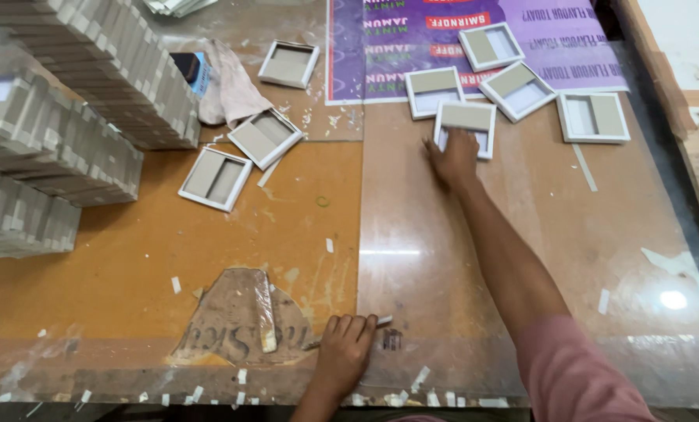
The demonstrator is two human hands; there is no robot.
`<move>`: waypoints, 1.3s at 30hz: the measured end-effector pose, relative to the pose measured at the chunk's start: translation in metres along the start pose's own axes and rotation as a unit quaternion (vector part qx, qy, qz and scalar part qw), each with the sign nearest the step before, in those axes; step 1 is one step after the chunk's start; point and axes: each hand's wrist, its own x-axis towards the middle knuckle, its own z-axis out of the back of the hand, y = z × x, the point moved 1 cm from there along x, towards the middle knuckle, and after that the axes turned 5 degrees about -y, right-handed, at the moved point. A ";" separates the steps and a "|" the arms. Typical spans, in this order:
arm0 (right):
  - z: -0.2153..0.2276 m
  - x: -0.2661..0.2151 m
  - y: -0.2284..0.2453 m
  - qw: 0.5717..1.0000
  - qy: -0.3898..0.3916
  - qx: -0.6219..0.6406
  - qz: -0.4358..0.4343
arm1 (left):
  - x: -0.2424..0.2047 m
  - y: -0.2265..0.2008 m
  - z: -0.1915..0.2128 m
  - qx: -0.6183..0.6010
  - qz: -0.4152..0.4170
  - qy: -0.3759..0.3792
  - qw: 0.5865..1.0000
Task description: The person repeatedly picks up small white rectangular frames and a flat white insert, aligns them, and presses the insert into the frame using a small white tool. Finished units are placed on the table while more frames and inserts are taken from nearby stacks.
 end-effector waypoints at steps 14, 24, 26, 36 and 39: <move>0.122 -0.340 0.035 0.959 0.214 0.060 0.177 | 0.025 -0.010 -0.028 -0.114 0.037 -0.028 0.992; 0.104 -0.373 0.001 0.975 0.129 0.165 0.071 | 0.024 -0.046 -0.016 -0.149 0.033 0.044 0.987; 0.107 -0.371 0.002 0.973 0.137 0.184 -0.008 | 0.010 -0.054 -0.016 -0.167 0.041 0.043 0.984; 0.140 -0.357 0.016 0.958 0.194 0.121 0.175 | 0.072 0.031 -0.008 -0.082 0.060 -0.034 0.994; 0.148 -0.361 0.007 0.944 0.206 0.139 0.218 | 0.081 0.014 -0.018 -0.120 -0.021 0.044 0.992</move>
